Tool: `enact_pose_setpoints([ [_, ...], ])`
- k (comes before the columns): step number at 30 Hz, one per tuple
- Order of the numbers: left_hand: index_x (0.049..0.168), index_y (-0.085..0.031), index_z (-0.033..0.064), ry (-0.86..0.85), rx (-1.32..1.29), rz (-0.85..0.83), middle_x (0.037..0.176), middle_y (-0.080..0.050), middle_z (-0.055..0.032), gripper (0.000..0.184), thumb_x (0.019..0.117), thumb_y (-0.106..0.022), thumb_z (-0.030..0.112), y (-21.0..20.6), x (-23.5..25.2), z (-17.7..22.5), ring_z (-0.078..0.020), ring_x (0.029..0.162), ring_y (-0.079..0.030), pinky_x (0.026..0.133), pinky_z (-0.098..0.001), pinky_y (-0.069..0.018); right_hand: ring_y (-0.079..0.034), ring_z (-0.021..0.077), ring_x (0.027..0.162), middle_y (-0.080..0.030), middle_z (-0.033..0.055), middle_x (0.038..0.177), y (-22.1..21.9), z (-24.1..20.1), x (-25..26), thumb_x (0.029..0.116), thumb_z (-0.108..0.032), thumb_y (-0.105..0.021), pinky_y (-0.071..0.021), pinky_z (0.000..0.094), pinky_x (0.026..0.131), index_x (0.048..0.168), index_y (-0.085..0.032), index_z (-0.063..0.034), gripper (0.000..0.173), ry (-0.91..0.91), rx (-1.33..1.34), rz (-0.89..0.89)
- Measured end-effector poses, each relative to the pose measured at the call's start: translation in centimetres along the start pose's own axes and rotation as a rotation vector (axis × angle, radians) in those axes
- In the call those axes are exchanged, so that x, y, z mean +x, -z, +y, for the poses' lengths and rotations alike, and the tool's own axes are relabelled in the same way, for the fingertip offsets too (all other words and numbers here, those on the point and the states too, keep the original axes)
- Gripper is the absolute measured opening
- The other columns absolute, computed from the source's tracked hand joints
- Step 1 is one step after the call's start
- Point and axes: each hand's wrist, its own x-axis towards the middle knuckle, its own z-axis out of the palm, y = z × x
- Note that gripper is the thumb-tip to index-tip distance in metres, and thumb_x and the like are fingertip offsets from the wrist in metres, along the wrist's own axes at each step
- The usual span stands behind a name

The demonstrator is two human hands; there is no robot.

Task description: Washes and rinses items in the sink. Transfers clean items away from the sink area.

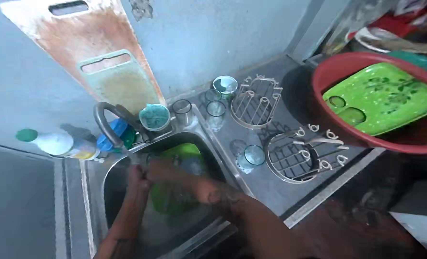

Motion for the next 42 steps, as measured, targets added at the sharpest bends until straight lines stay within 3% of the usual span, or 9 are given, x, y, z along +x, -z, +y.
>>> enact_pose_setpoints([
  [6, 0.124, -0.056, 0.0131, 0.163, 0.018, -0.350, 0.098, -0.072, -0.0080, 0.063, 0.1070, -0.018, 0.060, -0.1, -2.5, -0.3, -0.0214, 0.087, -0.071, 0.072, -0.0425, -0.0624, -0.066, 0.0367, 0.114, -0.068, 0.0257, 0.122, 4.2, 0.4, 2.5, 0.1117, -0.031, -0.042, -0.0501, 0.0556, 0.100, 0.125, -0.066, 0.0049, 0.045, -0.051, 0.118, 0.033],
  [14, 0.112, -0.054, 0.0161, 0.227, -0.320, 0.037, 0.087, -0.062, -0.0029, 0.045, 0.1054, -0.031, 0.055, 0.2, -1.1, 0.2, -0.0139, 0.075, -0.064, 0.063, -0.0352, -0.0570, -0.053, 0.0338, 0.136, -0.053, 0.0225, 0.148, 1.3, 1.3, 0.0, 0.0999, -0.023, -0.067, -0.0408, 0.0507, 0.116, 0.143, -0.055, 0.0004, 0.051, 0.252, 0.104, 0.019],
  [18, 0.115, -0.054, 0.0153, 0.242, -0.272, 0.056, 0.094, -0.063, -0.0066, 0.046, 0.1054, -0.033, 0.055, 0.5, -1.6, -0.5, -0.0201, 0.084, -0.065, 0.071, -0.0438, -0.0577, -0.067, 0.0321, 0.101, -0.070, 0.0241, 0.109, 0.5, -1.5, 0.2, 0.1081, -0.016, -0.051, -0.0522, 0.0497, 0.094, 0.119, -0.068, 0.0061, 0.030, 0.066, 0.398, 0.161],
  [22, 0.109, -0.053, 0.0134, 0.228, -0.167, -0.089, 0.085, -0.061, -0.0057, 0.053, 0.1082, -0.018, 0.053, 0.1, -3.0, -1.5, -0.0164, 0.075, -0.061, 0.062, -0.0374, -0.0545, -0.048, 0.0062, 0.052, -0.054, 0.0020, 0.071, 0.2, -5.2, 1.8, 0.1092, -0.019, -0.048, -0.0444, 0.0215, 0.049, 0.122, -0.062, -0.0004, 0.027, -0.093, 0.791, 0.140],
  [29, 0.107, -0.055, 0.0114, 0.173, -0.039, -0.100, 0.082, -0.064, -0.0059, 0.042, 0.1101, -0.027, 0.043, -0.9, -3.4, 0.8, -0.0175, 0.071, -0.065, 0.062, -0.0366, -0.0573, -0.059, 0.0421, 0.121, -0.065, 0.0278, 0.124, 1.0, -1.6, -0.5, 0.1040, -0.024, -0.058, -0.0460, 0.0567, 0.105, 0.118, -0.073, 0.0023, 0.033, 0.102, 0.130, 0.388],
  [33, 0.118, -0.060, 0.0067, -0.159, 0.182, -0.150, 0.086, -0.068, -0.0053, 0.022, 0.1050, -0.054, 0.024, -1.7, -2.1, 1.2, -0.0142, 0.072, -0.066, 0.064, -0.0320, -0.0579, -0.065, 0.0206, 0.105, -0.064, 0.0122, 0.124, -2.2, 2.3, -0.8, 0.1120, -0.039, -0.033, -0.0563, 0.0386, 0.088, 0.141, -0.050, -0.0081, 0.046, -0.196, 1.387, 0.304],
  [36, 0.142, -0.041, -0.0001, -0.420, 0.634, -0.097, 0.122, -0.061, -0.0148, 0.067, 0.0876, -0.078, 0.013, -2.0, -3.1, 1.3, -0.0198, 0.105, -0.064, 0.089, -0.0384, -0.0570, -0.066, 0.0258, 0.093, -0.064, 0.0137, 0.112, -2.7, 2.0, -1.3, 0.1050, -0.058, -0.037, -0.0576, 0.0441, 0.079, 0.137, -0.048, -0.0123, 0.057, -0.403, 1.919, 0.260],
  [39, 0.151, -0.034, 0.0008, -0.503, 0.807, -0.056, 0.130, -0.059, -0.0189, 0.086, 0.0821, -0.082, 0.019, -0.9, -4.2, 1.8, -0.0221, 0.110, -0.064, 0.092, -0.0390, -0.0566, -0.064, 0.0185, 0.075, -0.065, 0.0124, 0.097, -1.4, 1.3, -0.6, 0.1067, -0.050, -0.044, -0.0561, 0.0323, 0.064, 0.130, -0.055, -0.0062, 0.051, -0.462, 1.542, 0.320],
  [42, 0.147, -0.041, 0.0050, -0.238, 0.481, -0.011, 0.121, -0.060, -0.0153, 0.044, 0.1064, -0.050, 0.017, 0.5, -3.9, 2.2, -0.0217, 0.099, -0.065, 0.082, -0.0398, -0.0579, -0.068, 0.0300, 0.096, -0.067, 0.0219, 0.120, 0.2, 0.3, 0.4, 0.1048, -0.035, -0.059, -0.0569, 0.0457, 0.084, 0.138, -0.056, -0.0022, 0.046, -0.220, 0.681, 0.322],
])
